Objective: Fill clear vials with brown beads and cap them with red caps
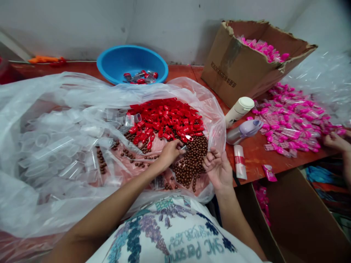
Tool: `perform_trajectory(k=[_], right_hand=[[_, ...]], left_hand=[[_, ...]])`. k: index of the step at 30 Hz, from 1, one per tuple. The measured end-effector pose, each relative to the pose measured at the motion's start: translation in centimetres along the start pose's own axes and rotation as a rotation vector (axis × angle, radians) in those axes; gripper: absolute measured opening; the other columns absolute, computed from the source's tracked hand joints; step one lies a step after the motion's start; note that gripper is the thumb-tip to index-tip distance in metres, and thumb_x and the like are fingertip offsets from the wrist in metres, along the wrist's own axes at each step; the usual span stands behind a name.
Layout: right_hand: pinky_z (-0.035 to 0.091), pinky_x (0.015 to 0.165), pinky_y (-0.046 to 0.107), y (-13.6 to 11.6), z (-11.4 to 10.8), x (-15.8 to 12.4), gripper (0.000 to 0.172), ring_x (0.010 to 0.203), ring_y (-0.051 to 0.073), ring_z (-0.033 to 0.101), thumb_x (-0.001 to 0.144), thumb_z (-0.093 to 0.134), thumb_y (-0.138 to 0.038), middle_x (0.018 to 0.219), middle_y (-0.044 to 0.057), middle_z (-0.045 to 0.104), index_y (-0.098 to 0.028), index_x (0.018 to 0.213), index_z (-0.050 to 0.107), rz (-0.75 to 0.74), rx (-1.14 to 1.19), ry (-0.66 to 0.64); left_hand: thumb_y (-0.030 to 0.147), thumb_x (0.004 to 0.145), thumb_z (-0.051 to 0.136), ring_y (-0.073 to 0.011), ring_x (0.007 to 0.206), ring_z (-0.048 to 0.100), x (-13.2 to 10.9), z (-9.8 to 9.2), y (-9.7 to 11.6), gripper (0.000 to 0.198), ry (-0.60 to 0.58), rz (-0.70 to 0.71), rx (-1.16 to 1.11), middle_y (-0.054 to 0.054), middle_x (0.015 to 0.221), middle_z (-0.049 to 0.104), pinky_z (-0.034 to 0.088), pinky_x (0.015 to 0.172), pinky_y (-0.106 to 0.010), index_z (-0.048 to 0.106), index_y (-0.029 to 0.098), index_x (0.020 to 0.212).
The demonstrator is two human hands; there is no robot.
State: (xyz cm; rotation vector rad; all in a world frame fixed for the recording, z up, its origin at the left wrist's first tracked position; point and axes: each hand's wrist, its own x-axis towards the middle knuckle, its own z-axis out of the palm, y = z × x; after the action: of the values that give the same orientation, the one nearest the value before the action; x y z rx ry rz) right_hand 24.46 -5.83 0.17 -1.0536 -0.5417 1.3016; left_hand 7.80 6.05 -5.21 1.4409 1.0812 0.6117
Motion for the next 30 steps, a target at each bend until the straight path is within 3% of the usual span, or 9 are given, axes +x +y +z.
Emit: perform_trajectory(k=[4, 10, 18, 21, 25, 30], right_hand=[[0.039, 0.053, 0.025, 0.6, -0.2, 0.4, 0.027, 0.060, 0.013, 0.045, 0.088, 0.043, -0.044, 0.073, -0.001, 0.045, -0.027, 0.099, 0.060, -0.014, 0.085, -0.020], [0.042, 0.054, 0.022, 1.1, -0.4, 0.7, 0.023, 0.061, 0.010, 0.048, 0.080, 0.059, -0.041, 0.073, -0.001, 0.052, -0.024, 0.096, 0.064, -0.002, 0.077, 0.055], [0.042, 0.055, 0.020, 1.6, -0.3, 1.4, 0.021, 0.062, 0.008, 0.051, 0.078, 0.066, -0.035, 0.076, -0.001, 0.057, -0.023, 0.095, 0.066, -0.025, -0.010, 0.095], [0.042, 0.055, 0.019, 1.9, -0.3, 1.9, 0.021, 0.063, 0.008, 0.052, 0.078, 0.067, -0.032, 0.076, -0.002, 0.058, -0.024, 0.097, 0.066, -0.030, -0.091, 0.109], [0.042, 0.057, 0.019, 2.4, -0.4, 2.2, 0.023, 0.064, 0.008, 0.053, 0.077, 0.066, -0.035, 0.077, -0.002, 0.060, -0.024, 0.098, 0.065, -0.041, -0.264, 0.130], [0.045, 0.061, 0.022, 3.0, -0.7, 2.2, 0.026, 0.069, 0.011, 0.056, 0.080, 0.062, -0.036, 0.083, -0.001, 0.064, -0.024, 0.102, 0.064, -0.064, -0.428, 0.133]], left_hand=[[0.023, 0.060, 0.074, -0.0136, 0.066, 0.053, 0.4, 1.2, -0.4, 0.024, 0.026, 0.029, -0.065, 0.001, 0.069, 0.059, 0.041, 0.063, -0.023, 0.064, 0.018, 0.081], [0.023, 0.058, 0.076, -0.0132, 0.072, 0.057, 0.3, 1.7, -0.7, 0.037, -0.008, -0.024, -0.304, 0.000, 0.077, 0.062, 0.045, 0.071, -0.026, 0.066, 0.015, 0.092], [0.024, 0.053, 0.081, -0.0147, 0.075, 0.062, -1.0, 1.0, 0.1, 0.045, -0.090, -0.228, -0.625, -0.006, 0.087, 0.069, 0.049, 0.074, -0.029, 0.068, 0.013, 0.094], [0.022, 0.055, 0.078, -0.0129, 0.066, 0.061, -1.8, 0.0, 0.0, 0.042, -0.106, -0.258, -0.507, -0.003, 0.079, 0.068, 0.049, 0.065, -0.027, 0.067, 0.014, 0.094], [0.016, 0.056, 0.073, -0.0111, 0.050, 0.052, -2.1, -1.0, -0.3, 0.030, -0.141, -0.230, -0.107, 0.003, 0.057, 0.058, 0.041, 0.052, -0.023, 0.069, 0.014, 0.085], [0.014, 0.060, 0.069, -0.0140, 0.058, 0.056, -0.4, 0.2, 0.2, 0.027, -0.091, -0.104, 0.143, 0.000, 0.064, 0.065, 0.040, 0.057, -0.023, 0.073, 0.016, 0.087]])
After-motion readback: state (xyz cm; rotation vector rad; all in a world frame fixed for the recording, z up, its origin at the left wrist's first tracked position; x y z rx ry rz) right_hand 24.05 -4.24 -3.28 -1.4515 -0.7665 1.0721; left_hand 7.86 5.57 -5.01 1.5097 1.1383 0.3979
